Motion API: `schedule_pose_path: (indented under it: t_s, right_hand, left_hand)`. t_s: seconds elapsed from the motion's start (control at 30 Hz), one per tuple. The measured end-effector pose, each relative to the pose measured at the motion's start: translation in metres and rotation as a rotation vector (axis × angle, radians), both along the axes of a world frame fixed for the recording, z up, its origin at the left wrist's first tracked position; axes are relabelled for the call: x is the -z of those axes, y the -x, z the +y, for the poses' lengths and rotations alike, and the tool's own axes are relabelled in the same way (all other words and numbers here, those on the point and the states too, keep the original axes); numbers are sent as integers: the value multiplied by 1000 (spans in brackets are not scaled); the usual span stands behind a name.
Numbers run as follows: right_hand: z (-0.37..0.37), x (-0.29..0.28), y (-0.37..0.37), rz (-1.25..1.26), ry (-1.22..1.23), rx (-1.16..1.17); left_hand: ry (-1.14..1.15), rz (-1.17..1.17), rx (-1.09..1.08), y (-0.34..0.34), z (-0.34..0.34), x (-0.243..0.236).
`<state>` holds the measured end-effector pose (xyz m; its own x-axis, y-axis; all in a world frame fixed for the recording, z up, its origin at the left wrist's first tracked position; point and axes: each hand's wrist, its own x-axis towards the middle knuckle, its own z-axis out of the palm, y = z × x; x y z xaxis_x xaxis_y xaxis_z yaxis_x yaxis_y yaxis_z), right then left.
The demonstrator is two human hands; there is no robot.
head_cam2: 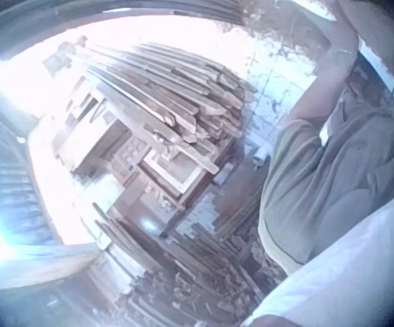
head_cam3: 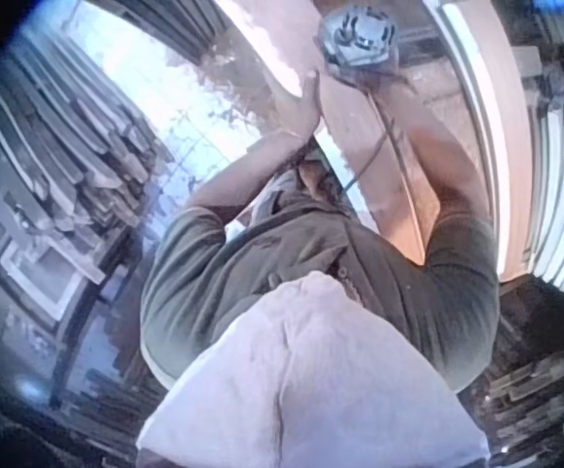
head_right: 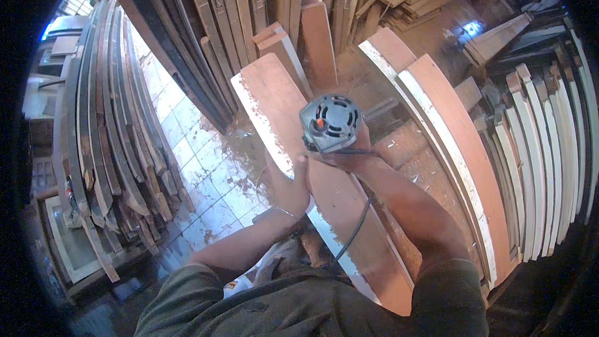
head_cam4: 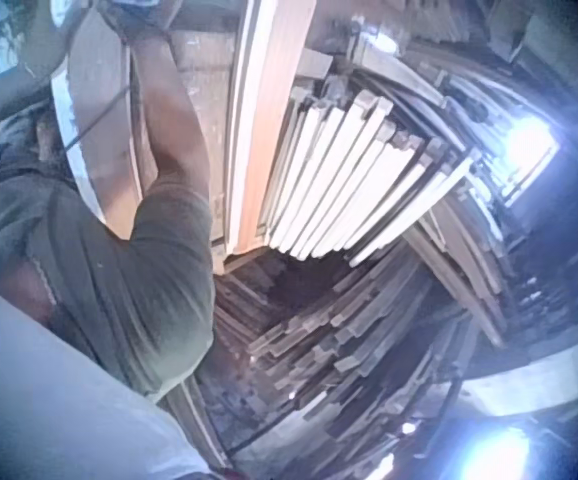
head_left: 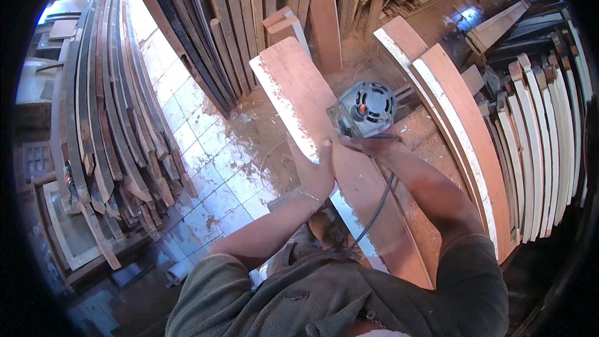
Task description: The person uses a hand router to shape the edges of curved wooden boards on a workbench.
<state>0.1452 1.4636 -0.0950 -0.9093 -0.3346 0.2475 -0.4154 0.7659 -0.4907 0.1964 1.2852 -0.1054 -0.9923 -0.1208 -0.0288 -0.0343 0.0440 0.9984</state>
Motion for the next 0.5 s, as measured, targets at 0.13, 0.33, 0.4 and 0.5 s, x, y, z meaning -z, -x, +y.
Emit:
schedule_pose_path:
  t_s: [0.13,0.33,0.4,0.5]
  right_hand:
    - [-10,-15,26,133,0,51]
    - [-16,-7,56,105,-107,106]
    - [-27,-20,67,187,-210,104]
    - [-38,-24,99,-179,319,80]
  left_hand:
    - [-59,-8,48,0,1,-4]
    - [-47,-26,18,-4,1,16]
    - [-68,-21,1,-6,0,21]
    - [-88,-9,1,-6,1,25]
